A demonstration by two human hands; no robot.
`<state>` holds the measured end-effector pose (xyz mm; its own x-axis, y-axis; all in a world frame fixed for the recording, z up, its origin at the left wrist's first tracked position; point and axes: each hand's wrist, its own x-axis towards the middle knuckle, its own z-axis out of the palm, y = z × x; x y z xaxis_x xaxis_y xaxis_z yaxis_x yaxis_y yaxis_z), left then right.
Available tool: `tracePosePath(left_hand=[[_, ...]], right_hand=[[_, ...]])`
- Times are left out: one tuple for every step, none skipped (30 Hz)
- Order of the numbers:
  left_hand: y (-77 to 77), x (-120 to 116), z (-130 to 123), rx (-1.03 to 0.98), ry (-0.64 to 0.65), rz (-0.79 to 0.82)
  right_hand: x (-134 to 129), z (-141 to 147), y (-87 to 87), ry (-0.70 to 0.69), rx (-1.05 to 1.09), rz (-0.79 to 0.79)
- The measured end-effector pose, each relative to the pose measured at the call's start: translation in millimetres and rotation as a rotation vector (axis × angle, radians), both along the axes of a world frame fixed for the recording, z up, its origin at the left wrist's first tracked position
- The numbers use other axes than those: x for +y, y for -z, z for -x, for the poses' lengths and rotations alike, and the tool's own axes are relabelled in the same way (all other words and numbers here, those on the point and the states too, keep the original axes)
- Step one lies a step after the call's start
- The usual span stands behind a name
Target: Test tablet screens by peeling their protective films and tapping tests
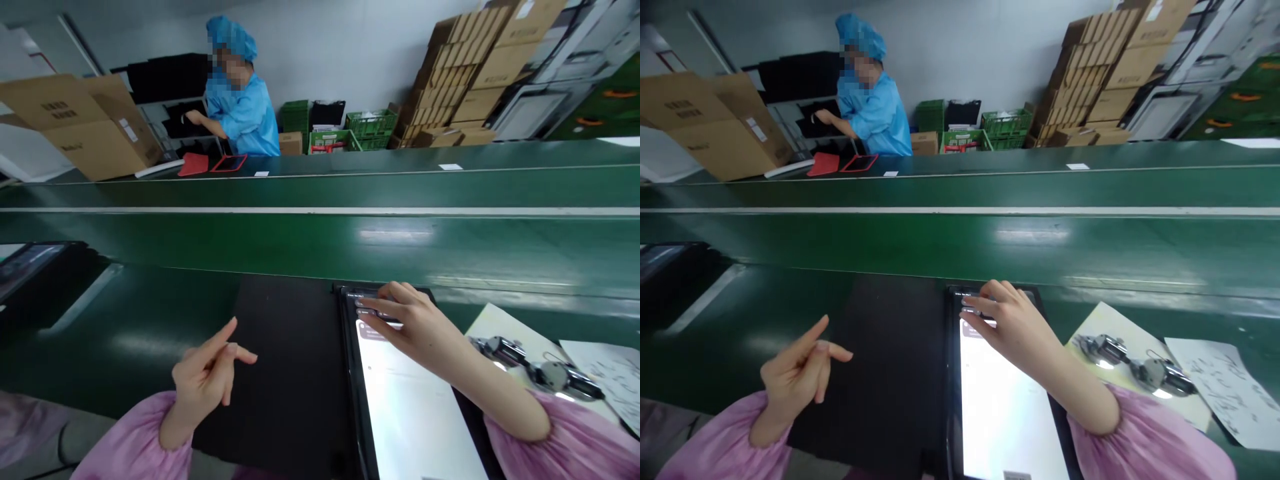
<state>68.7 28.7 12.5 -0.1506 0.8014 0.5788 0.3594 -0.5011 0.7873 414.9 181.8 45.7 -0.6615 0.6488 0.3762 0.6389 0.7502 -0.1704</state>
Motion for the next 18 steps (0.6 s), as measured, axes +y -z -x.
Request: tracePosePath(left_hand=[[0.5,0,0,-0.021,-0.012,0.009],[1.4,1,0,-0.049,-0.022,0.029],[2.4,1,0,-0.082,-0.031,0.065],[3.5,2,-1,-0.12,-0.031,0.115],[4.4,3,-2,-0.155,-0.021,0.177],[5.0,5,-3,-0.182,-0.006,0.245],[5.2,7,-4,-0.199,0.005,0.31],[5.0,9,-5,-0.203,0.005,0.363],[4.5,11,-6,-0.195,-0.009,0.395],[3.7,12,-7,-0.177,-0.031,0.412],[2.8,13,-8,-0.153,-0.056,0.412],[2.0,13,-9,-0.126,-0.076,0.406],[1.3,13,-10,-0.101,-0.089,0.398],[0.9,13,-10,-0.079,-0.094,0.393],[0.8,12,-10,-0.063,-0.094,0.392],[0.8,12,-10,-0.048,-0.096,0.395],[1.0,12,-10,-0.036,-0.101,0.4],[1.2,11,-10,-0.024,-0.105,0.406]], right_hand=[[0,0,0.7,-0.002,-0.007,-0.011],[0,-1,1.6,-0.006,-0.01,-0.022],[1,-3,2.8,-0.015,-0.007,-0.029],[3,-4,4.4,-0.027,0.009,-0.031],[6,-6,6.2,-0.04,0.032,-0.026],[9,-8,8.2,-0.053,0.057,-0.019],[13,-9,10.3,-0.066,0.08,-0.011],[18,-10,12.2,-0.082,0.101,-0.004],[22,-10,14.0,-0.099,0.121,-0.002],[25,-10,15.8,-0.112,0.143,-0.004],[28,-9,17.5,-0.124,0.168,-0.008],[30,-8,19.5,-0.134,0.195,-0.008],[31,-7,21.6,-0.137,0.22,-0.002],[32,-6,24.1,-0.136,0.24,0.004],[33,-7,26.8,-0.133,0.25,0.012],[34,-8,29.7,-0.129,0.25,0.017],[35,-12,32.9,-0.12,0.248,0.023],[38,-18,36.4,-0.107,0.259,0.026]])
